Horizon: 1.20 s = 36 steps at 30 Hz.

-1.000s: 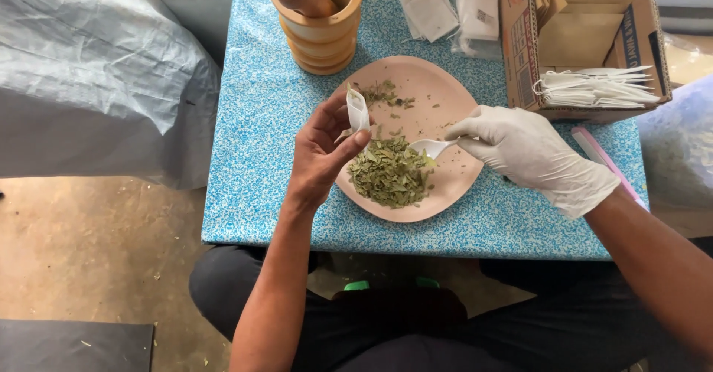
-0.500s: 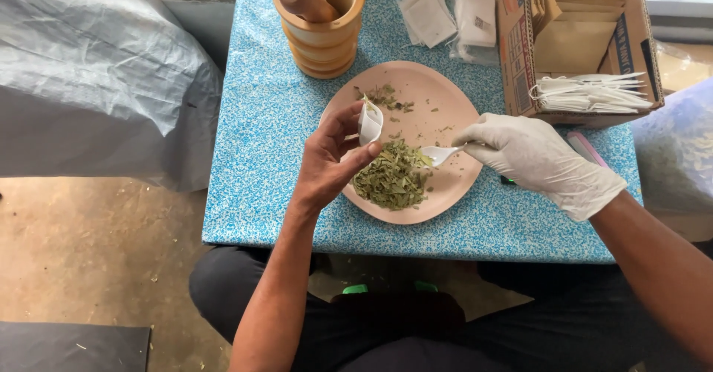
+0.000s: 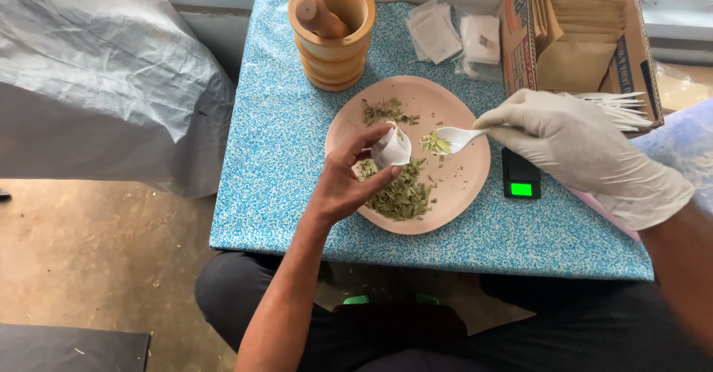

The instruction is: Filling small paper bags with dried tea leaves using a spoon and sealing them with a heat sealer

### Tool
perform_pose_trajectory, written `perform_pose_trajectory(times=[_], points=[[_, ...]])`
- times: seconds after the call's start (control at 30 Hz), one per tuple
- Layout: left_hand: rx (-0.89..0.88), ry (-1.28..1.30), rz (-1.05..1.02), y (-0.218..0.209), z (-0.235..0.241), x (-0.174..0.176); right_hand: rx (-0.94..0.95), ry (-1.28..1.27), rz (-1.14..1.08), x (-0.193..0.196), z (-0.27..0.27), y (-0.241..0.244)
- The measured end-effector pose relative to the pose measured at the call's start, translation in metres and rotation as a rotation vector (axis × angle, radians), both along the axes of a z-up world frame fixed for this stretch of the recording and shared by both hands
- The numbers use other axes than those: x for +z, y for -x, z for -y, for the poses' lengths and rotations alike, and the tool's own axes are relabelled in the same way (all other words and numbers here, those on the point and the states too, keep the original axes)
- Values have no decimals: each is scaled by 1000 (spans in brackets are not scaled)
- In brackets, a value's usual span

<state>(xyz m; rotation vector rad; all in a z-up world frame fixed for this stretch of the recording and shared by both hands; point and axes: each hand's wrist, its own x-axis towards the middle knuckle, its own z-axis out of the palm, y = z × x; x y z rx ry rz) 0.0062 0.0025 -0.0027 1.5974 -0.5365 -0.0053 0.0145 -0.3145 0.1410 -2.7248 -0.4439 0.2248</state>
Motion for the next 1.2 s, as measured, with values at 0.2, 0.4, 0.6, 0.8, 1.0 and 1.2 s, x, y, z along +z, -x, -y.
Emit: perform_pose_trajectory(times=[0.2,0.4,0.6,0.8,1.0,1.2], points=[[-5,-70,42,2,0,6,101,161,109,10,-12,-12],[-18,-63,55,4,1,12,372,358,397,0,-26,-22],[10,-96,45,3,5,9,473,755,660,11,-63,-11],[49,-148,115,1,6,2,473,898,832,18,-89,7],[111,-143,120,1,5,-2,336,967,838,39,-69,14],[152,-135,76,2,4,-6,173,713,714,-28,-28,14]])
